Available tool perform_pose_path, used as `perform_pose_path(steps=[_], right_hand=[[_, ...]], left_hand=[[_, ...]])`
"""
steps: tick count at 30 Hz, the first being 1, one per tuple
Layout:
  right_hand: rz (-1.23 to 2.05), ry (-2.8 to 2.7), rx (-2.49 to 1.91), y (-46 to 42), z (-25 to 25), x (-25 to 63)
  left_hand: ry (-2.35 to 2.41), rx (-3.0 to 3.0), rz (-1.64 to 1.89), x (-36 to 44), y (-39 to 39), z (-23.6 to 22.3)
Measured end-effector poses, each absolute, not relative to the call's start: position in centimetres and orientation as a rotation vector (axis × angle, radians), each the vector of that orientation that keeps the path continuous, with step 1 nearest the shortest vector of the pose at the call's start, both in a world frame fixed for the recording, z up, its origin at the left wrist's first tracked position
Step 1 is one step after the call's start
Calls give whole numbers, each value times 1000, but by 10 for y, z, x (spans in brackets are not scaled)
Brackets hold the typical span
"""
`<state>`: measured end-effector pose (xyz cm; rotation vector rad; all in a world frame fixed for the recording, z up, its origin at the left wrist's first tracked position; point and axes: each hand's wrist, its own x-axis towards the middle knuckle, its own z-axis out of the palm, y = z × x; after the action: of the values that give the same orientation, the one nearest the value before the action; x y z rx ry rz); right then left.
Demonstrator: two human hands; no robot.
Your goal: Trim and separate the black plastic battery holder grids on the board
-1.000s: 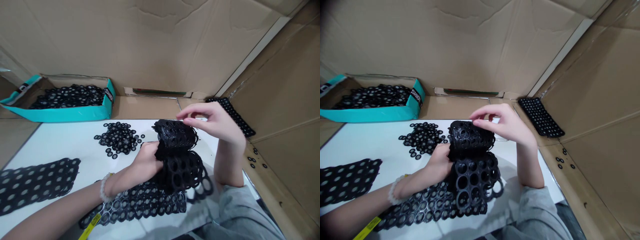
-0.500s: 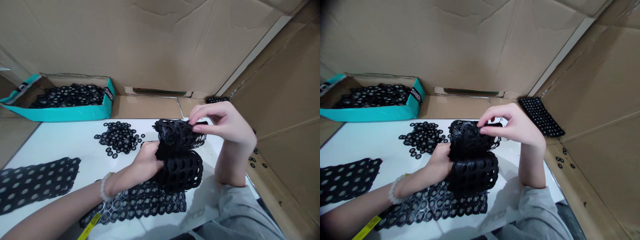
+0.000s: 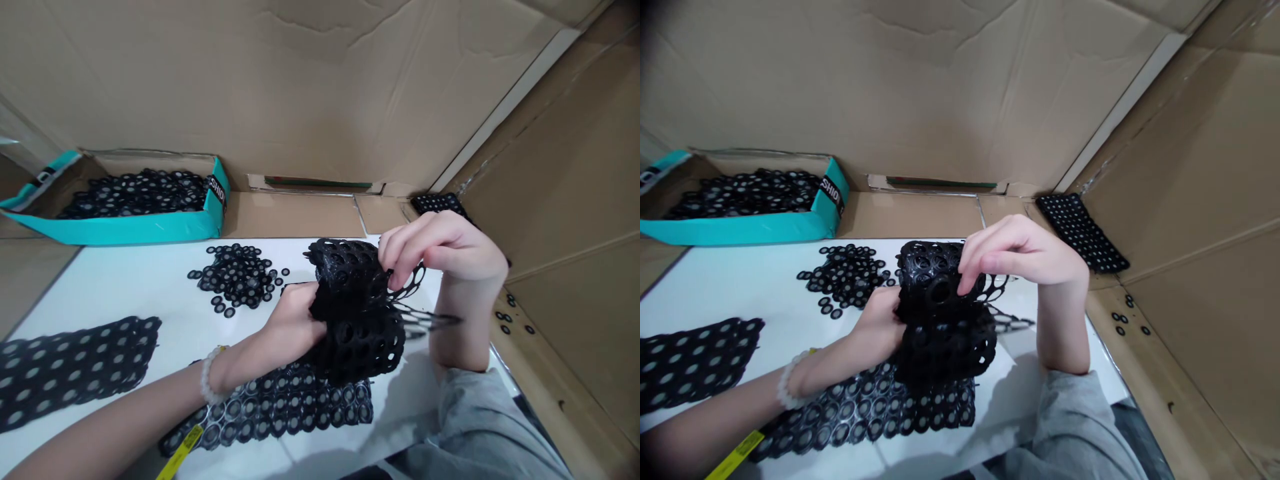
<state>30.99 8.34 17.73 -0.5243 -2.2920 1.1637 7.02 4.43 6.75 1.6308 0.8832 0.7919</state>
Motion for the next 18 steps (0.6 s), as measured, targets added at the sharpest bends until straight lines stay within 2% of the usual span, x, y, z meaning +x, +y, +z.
perform_pose_path(steps=[10,15,18], right_hand=[[1056,-2270,-460,80,173,315],[734,-2232,-962,84,169,293],[682,-2279,-1071,88,164,282]], left_hand=[[885,1672,799,70,44,68],[859,1711,819,71,45,69],[874,1733,807,71,45,70]])
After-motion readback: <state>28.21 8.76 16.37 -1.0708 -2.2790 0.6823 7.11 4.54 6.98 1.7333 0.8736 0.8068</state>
